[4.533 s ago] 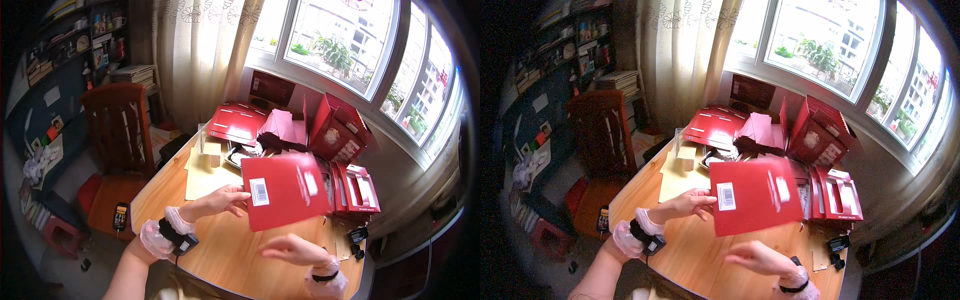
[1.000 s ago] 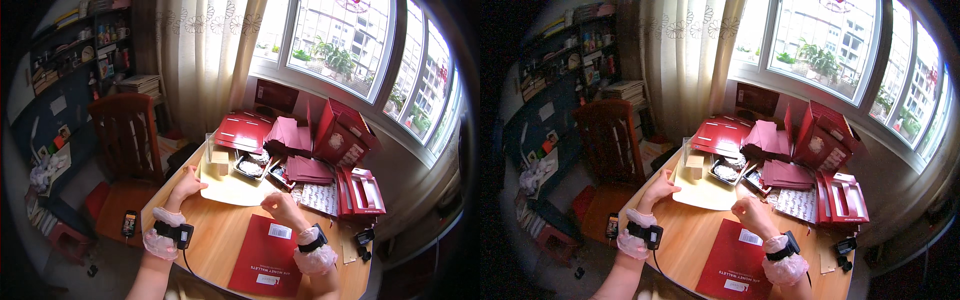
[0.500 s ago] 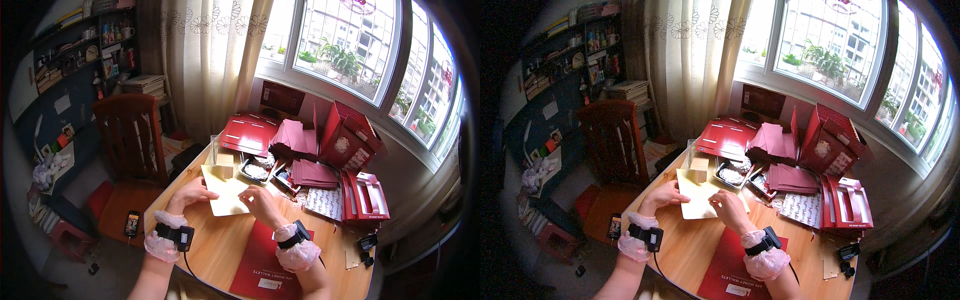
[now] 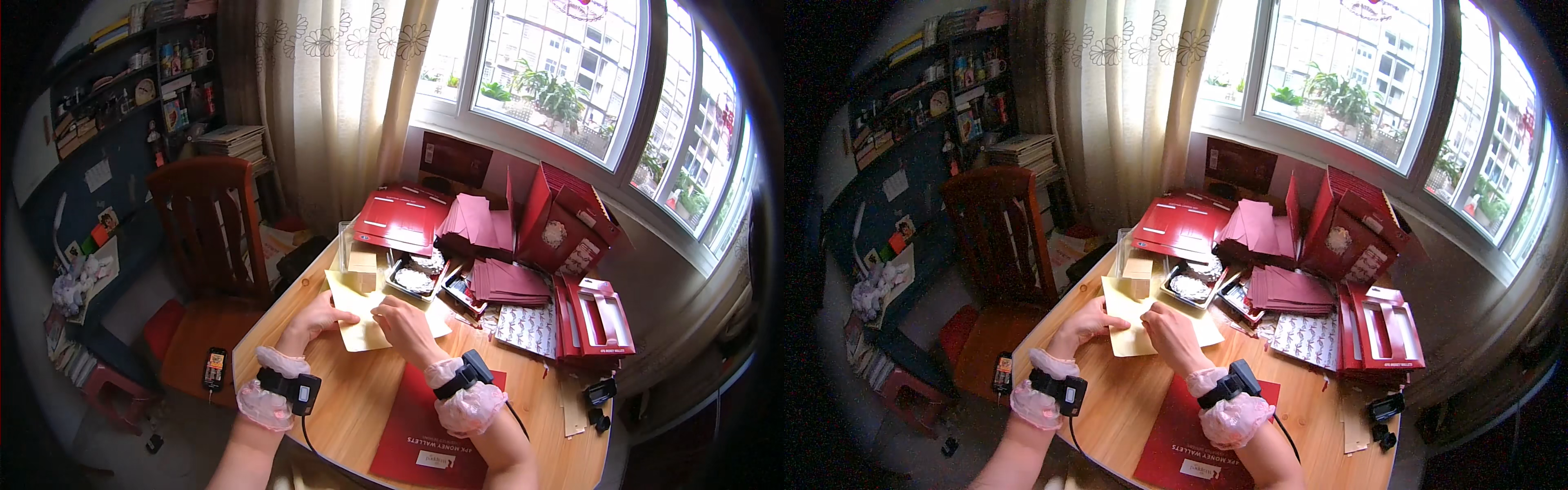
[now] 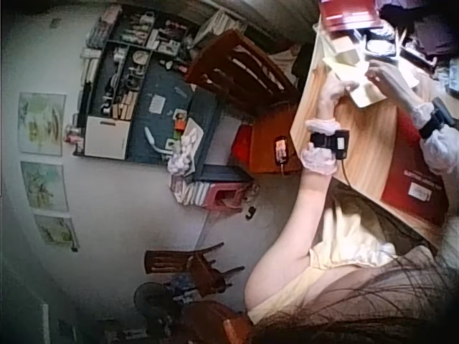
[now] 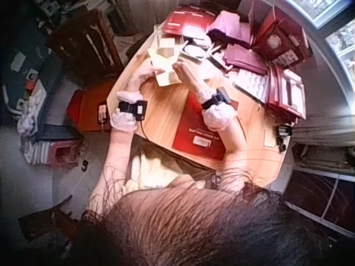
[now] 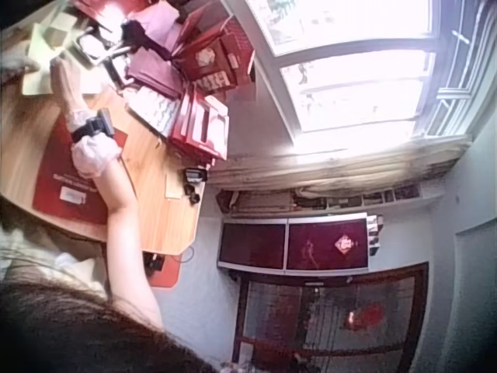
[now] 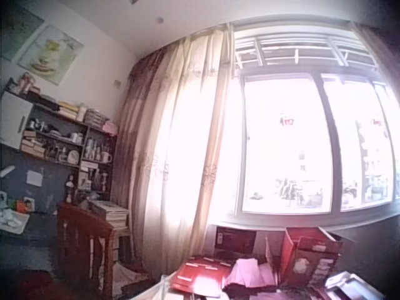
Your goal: The person folds and presses the edges of a red cardboard box lid on a table, peeling off adhesive strips and pressing the flaps to secure them before placing a small label on the back side.
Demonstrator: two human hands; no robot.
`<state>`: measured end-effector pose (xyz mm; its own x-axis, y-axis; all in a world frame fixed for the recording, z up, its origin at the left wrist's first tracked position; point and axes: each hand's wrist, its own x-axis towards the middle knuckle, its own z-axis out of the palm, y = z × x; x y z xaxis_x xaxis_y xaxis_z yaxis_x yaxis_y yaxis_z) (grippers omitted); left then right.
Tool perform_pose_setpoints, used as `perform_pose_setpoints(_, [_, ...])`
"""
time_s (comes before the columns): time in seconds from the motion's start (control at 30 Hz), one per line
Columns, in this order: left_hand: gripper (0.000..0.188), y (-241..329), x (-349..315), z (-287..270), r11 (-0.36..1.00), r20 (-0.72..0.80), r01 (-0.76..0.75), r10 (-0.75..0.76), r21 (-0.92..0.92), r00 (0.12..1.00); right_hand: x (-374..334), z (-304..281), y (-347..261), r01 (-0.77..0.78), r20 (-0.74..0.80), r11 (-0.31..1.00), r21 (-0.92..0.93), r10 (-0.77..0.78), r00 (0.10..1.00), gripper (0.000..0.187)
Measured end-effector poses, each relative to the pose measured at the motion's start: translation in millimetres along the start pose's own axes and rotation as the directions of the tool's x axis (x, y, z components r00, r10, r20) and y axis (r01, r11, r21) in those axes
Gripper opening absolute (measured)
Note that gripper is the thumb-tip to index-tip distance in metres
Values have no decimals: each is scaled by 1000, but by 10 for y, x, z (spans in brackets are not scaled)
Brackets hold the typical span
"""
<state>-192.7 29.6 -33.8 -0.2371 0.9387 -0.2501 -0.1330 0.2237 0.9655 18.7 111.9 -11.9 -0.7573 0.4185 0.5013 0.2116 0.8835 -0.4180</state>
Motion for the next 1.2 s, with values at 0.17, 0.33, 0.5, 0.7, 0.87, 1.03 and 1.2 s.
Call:
perform_pose_setpoints(0.17, [69, 65, -50, 98, 995, -18, -13, 12, -102, 1000, 39, 79, 84, 53, -11, 998, -40, -53, 999, 11])
perform_pose_setpoints(0.33, [68, 85, -54, 120, 996, -28, -45, 43, -74, 999, 65, 155, 90, 120, -33, 990, -80, -122, 992, 10])
perform_pose_setpoints(0.5, [66, 116, -86, 173, 996, -58, -61, 58, -68, 997, 80, 126, 66, 135, -1, 985, -105, -136, 991, 9])
perform_pose_setpoints(0.7, [70, 161, -105, 218, 995, -69, -96, 95, -16, 993, 118, 71, 37, 221, 60, 961, -165, -214, 975, 7])
perform_pose_setpoints(0.87, [74, 107, -69, 189, 993, -120, -108, 112, 41, 986, 148, 68, -42, 291, 160, 915, -281, -255, 954, 10])
perform_pose_setpoints(1.03, [73, 62, -9, 153, 992, -110, -102, 111, 80, 988, 145, 80, -30, 310, 145, 897, -316, -277, 950, 10])
perform_pose_setpoints(1.2, [69, 179, -122, 241, 995, -85, -79, 84, 62, 993, 150, 99, 48, 258, 90, 938, -232, -244, 966, 9])
